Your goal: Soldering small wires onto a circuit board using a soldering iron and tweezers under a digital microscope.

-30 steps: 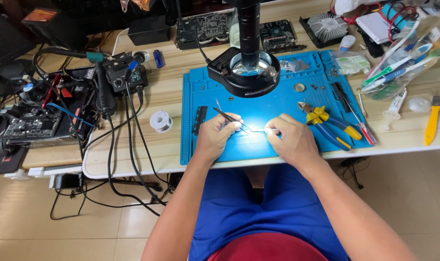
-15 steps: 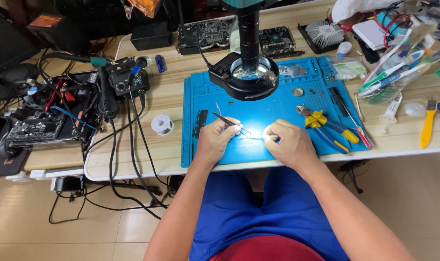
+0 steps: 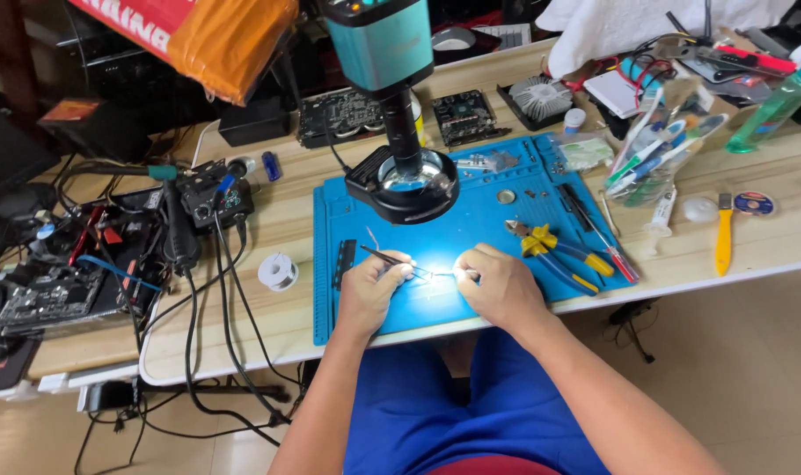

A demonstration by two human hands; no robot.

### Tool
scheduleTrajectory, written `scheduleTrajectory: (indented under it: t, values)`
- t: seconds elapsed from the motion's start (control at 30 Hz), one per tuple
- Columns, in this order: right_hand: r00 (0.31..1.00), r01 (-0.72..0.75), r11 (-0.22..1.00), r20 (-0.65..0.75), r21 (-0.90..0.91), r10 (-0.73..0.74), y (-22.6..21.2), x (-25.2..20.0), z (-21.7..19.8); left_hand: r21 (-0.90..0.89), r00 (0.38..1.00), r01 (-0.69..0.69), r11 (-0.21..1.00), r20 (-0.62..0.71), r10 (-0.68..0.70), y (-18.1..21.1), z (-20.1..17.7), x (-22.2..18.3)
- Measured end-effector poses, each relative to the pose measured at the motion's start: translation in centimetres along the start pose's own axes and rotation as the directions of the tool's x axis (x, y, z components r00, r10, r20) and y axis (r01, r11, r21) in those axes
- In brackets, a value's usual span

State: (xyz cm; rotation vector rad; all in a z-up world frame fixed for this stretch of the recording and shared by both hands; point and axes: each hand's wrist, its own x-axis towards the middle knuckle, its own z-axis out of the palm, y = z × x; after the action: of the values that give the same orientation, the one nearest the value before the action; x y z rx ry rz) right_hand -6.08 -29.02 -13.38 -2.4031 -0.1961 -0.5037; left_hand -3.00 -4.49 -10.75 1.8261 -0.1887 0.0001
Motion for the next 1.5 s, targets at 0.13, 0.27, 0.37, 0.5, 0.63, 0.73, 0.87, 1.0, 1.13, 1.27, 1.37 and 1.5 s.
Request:
scheduleTrajectory:
  t: [0.13, 0.27, 0.37, 0.5, 0.63, 0.73, 0.87, 1.0, 1.13, 1.27, 1.37, 1.5]
  values:
    - [1.0, 0.015, 1.0, 0.015, 0.023, -0.015, -0.4, 0.0, -0.3, 0.002, 1.0, -0.008, 1.0, 0.005, 0.008, -0.4, 0.1, 0.1]
    - [0.999, 0.008, 1.0, 0.039, 0.012, -0.008, -0.7, 0.1, -0.9, -0.015, 1.0, -0.005, 1.0, -0.009, 0.005, -0.5, 0.2, 0.1]
    - [0.999, 0.022, 1.0, 0.046, 0.009, -0.022, -0.8, 0.3, -1.1, -0.023, 1.0, -0.004, 1.0, -0.014, 0.004, -0.4, 0.3, 0.0]
    - [0.999, 0.029, 0.999, 0.04, 0.019, -0.03, -0.9, 0.1, -1.3, -0.038, 1.0, -0.007, 0.999, -0.017, 0.006, -0.5, 0.3, 0.1]
    - [0.998, 0.031, 0.999, 0.049, 0.004, -0.032, -0.8, 0.2, -1.1, -0.036, 1.0, -0.008, 0.999, -0.022, 0.008, -0.3, 0.3, 0.0]
    - [0.998, 0.019, 1.0, 0.055, 0.017, -0.02, -0.4, 0.2, -1.0, -0.024, 1.0, -0.013, 1.0, -0.021, 0.012, 0.2, 0.3, -0.2]
    - [0.997, 0.021, 1.0, 0.075, 0.009, -0.021, -1.0, 0.1, -1.4, -0.014, 0.999, -0.042, 0.999, -0.026, 0.042, 0.4, 0.2, -0.4]
    - [0.997, 0.029, 1.0, 0.073, -0.005, -0.029, -0.3, 0.3, -0.9, 0.006, 0.998, -0.058, 0.998, -0.029, 0.058, 0.4, 0.2, -0.6]
    - [0.998, 0.033, 0.999, 0.056, -0.002, -0.033, -0.8, 0.0, -1.1, 0.022, 0.997, -0.068, 0.997, -0.03, 0.069, 0.0, 0.3, -0.6]
    - [0.997, 0.039, 0.999, 0.06, -0.011, -0.038, -0.2, 0.1, -0.7, 0.022, 0.994, -0.108, 0.994, -0.023, 0.109, -0.1, 0.4, -0.6]
    - [0.998, 0.04, 0.999, 0.047, -0.016, -0.039, 0.1, 0.1, -0.6, 0.027, 0.992, -0.123, 0.992, -0.024, 0.123, 0.0, 0.4, -0.7]
    - [0.999, 0.048, 0.999, 0.027, -0.015, -0.047, -0.1, 0.0, -0.7, 0.047, 0.991, -0.134, 0.99, -0.019, 0.135, -0.2, 0.4, -0.7]
